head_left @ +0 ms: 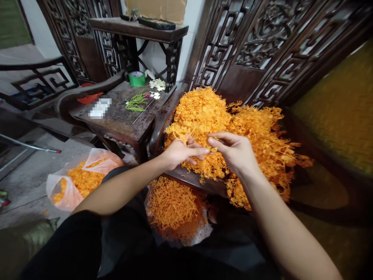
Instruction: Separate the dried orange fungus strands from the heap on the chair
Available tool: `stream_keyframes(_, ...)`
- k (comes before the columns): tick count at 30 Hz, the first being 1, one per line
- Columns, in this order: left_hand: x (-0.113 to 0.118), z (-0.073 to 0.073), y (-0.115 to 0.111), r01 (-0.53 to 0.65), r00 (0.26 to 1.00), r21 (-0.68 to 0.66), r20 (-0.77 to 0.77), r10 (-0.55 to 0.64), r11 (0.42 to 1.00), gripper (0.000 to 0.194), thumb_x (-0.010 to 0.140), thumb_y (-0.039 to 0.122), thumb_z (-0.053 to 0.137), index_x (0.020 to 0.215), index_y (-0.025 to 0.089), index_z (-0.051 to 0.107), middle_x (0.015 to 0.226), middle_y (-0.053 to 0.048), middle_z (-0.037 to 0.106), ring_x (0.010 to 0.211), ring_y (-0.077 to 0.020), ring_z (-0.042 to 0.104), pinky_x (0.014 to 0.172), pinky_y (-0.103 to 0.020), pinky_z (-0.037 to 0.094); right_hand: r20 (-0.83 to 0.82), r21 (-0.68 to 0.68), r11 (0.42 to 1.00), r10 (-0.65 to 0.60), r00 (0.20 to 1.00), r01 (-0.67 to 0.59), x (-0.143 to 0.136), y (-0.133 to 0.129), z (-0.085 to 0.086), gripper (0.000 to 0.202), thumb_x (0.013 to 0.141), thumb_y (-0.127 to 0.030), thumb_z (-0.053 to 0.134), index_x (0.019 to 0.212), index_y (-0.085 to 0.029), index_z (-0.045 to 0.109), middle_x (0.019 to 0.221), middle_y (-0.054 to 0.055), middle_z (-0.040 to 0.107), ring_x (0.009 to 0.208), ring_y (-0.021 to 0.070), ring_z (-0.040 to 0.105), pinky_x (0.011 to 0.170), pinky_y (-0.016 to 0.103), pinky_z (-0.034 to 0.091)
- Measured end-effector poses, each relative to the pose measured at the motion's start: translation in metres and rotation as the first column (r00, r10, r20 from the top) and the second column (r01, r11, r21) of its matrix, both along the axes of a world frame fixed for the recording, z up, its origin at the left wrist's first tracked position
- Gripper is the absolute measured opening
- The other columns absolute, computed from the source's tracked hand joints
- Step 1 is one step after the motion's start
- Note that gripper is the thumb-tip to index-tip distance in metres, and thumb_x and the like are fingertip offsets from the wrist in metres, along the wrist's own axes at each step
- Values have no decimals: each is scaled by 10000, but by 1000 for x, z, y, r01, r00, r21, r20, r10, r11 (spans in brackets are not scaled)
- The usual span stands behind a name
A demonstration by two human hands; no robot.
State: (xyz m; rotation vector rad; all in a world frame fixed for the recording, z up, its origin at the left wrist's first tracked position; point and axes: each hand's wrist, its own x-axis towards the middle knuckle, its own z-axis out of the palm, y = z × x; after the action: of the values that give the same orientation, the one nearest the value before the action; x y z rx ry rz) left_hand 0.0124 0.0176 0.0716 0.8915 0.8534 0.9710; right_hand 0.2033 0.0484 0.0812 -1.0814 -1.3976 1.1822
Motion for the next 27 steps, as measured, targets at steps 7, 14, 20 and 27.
stream_keyframes(7, 10, 4, 6, -91, 993, 117, 85, 82, 989, 534, 641, 220, 886, 692, 213, 354, 620, 62, 516, 580, -92, 582, 540, -259, 433, -136, 3, 986, -162, 977, 164, -22, 10, -11, 220, 627, -317, 907, 736, -203, 753, 791, 36, 734, 655, 161, 656, 573, 304, 555)
stream_keyframes(14, -5, 15, 4, -95, 986, 125, 149, 76, 988, 584, 624, 184, 902, 731, 221, 329, 666, 58, 485, 693, -147, 641, 574, -271, 428, -328, -135, 891, -453, 829, 433, 34, 55, -14, 285, 604, -213, 903, 657, -181, 625, 640, -26, 606, 582, 87, 590, 601, 254, 598)
stream_keyframes(20, -10, 15, 8, -145, 975, 169, 190, 112, 975, 633, 638, 232, 915, 767, 226, 295, 696, 84, 518, 761, -137, 692, 690, -276, 501, -287, -106, 992, 29, 957, -62, 16, 13, -10, 238, 696, -297, 854, 874, -178, 751, 789, 22, 648, 665, 110, 579, 580, 254, 522)
stream_keyframes(27, 0, 6, 8, -143, 976, 167, 188, 111, 976, 633, 621, 236, 938, 764, 220, 321, 688, 72, 598, 720, -142, 710, 699, -284, 523, -165, -29, 994, 102, 981, -108, -23, -5, -13, 472, 868, -654, 699, 777, -217, 546, 637, -45, 453, 555, 90, 415, 521, 234, 400)
